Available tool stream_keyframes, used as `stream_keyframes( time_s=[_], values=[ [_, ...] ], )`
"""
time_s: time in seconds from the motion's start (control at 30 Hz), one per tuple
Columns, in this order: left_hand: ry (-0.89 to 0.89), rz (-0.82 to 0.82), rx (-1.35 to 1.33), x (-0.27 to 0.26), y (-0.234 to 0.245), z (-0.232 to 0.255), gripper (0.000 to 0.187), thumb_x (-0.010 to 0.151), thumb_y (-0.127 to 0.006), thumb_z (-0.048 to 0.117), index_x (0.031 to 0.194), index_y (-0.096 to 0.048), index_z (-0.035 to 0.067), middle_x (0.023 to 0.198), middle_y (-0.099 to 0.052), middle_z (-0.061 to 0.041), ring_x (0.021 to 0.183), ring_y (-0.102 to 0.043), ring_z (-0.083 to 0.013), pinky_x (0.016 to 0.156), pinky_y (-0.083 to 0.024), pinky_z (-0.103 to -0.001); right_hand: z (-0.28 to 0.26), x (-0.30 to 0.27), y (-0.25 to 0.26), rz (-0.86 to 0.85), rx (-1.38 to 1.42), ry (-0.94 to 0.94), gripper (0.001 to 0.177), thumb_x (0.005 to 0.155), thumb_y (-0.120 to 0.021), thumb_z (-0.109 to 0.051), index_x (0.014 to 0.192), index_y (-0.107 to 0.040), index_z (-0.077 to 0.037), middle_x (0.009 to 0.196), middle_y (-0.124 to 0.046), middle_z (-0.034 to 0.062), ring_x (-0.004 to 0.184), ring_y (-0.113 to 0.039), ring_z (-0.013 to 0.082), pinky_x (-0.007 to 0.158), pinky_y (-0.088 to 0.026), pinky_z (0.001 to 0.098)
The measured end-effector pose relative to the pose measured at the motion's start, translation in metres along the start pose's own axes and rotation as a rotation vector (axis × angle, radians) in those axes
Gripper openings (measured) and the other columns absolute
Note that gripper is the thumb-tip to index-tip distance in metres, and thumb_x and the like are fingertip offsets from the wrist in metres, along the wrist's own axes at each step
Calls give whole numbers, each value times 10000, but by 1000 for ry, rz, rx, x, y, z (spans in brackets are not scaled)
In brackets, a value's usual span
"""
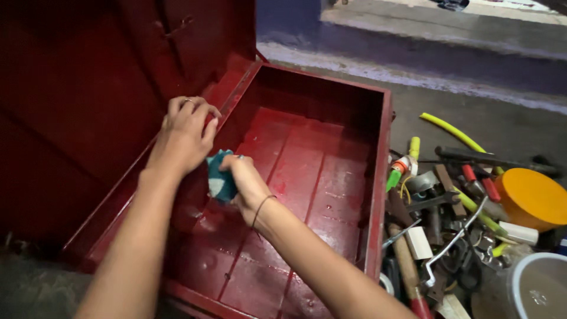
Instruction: The person removes various tools and small hardware items from a red toolbox and places them on the floor. After emptying the toolbox, the person uses a wet cloth to wipe the interior surfaces clean.
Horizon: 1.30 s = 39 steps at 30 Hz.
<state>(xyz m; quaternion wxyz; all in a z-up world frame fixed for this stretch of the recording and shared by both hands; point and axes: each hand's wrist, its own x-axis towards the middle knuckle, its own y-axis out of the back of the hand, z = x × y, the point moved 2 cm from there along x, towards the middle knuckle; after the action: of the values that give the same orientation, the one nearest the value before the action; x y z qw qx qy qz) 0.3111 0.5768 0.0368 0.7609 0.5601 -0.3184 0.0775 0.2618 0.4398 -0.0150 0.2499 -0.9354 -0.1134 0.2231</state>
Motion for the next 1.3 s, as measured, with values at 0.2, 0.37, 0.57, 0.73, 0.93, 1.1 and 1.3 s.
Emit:
stream_keyframes(
  time_s=[0.2, 0.37, 0.57, 0.73, 0.93, 1.1, 1.3],
  values=[
    [-189, -113, 113, -15, 1, -21, 347, 992, -579, 278, 1268, -681, 92, 1398, -612, -98, 1364, -466, -336, 1125, -398, -461, 52, 66, 4, 62, -194, 37, 168, 848, -682, -104, 1000, -649, -41, 841, -697, 80, 662, -676, 195, 553, -567, 376],
    [-300, -149, 132, -21, 5, -22, 403, 980, -570, 295, 1314, -667, 93, 1431, -590, -93, 1385, -451, -306, 1160, -365, -448, 83, 78, -7, 46, -229, 47, 165, 868, -724, -155, 983, -695, -41, 880, -745, 91, 736, -705, 200, 633, -575, 368],
    [-192, -174, 28, -39, 5, -15, 387, 987, -553, 235, 1326, -639, 70, 1443, -607, -112, 1384, -456, -337, 1110, -400, -443, 87, 67, -6, 158, -305, -104, 259, 840, -697, -227, 1073, -627, -135, 930, -701, 46, 814, -669, 182, 647, -543, 392],
    [67, -195, -200, -49, 18, -11, 387, 992, -515, 143, 1356, -634, 85, 1239, -684, -192, 1338, -523, -357, 1038, -458, -471, 102, 75, 0, 209, -380, 22, 448, 766, -760, -166, 1172, -571, -147, 963, -690, 51, 800, -667, 189, 609, -542, 366],
    [20, -152, -137, -59, 20, -7, 353, 987, -535, 120, 1314, -653, 58, 1244, -694, -195, 1330, -547, -342, 1057, -471, -456, 131, 59, -12, 71, -386, 151, 480, 739, -843, -42, 1131, -566, -28, 977, -680, 115, 790, -698, 211, 598, -629, 371],
    [-64, -89, -120, -62, 12, -5, 332, 951, -554, 89, 1247, -683, 12, 1273, -695, -195, 1297, -590, -334, 1056, -485, -429, 144, 7, -42, -6, -293, -133, 446, 735, -755, 4, 1147, -587, -23, 965, -714, 124, 751, -746, 260, 604, -649, 388],
    [78, -61, -187, -68, 13, 2, 273, 957, -595, 102, 1177, -731, 14, 1244, -691, -208, 1177, -657, -350, 992, -529, -436, 153, 5, -47, -85, -229, -16, 344, 725, -762, 20, 1062, -689, 20, 894, -736, 103, 723, -724, 216, 590, -619, 338]
  ],
)
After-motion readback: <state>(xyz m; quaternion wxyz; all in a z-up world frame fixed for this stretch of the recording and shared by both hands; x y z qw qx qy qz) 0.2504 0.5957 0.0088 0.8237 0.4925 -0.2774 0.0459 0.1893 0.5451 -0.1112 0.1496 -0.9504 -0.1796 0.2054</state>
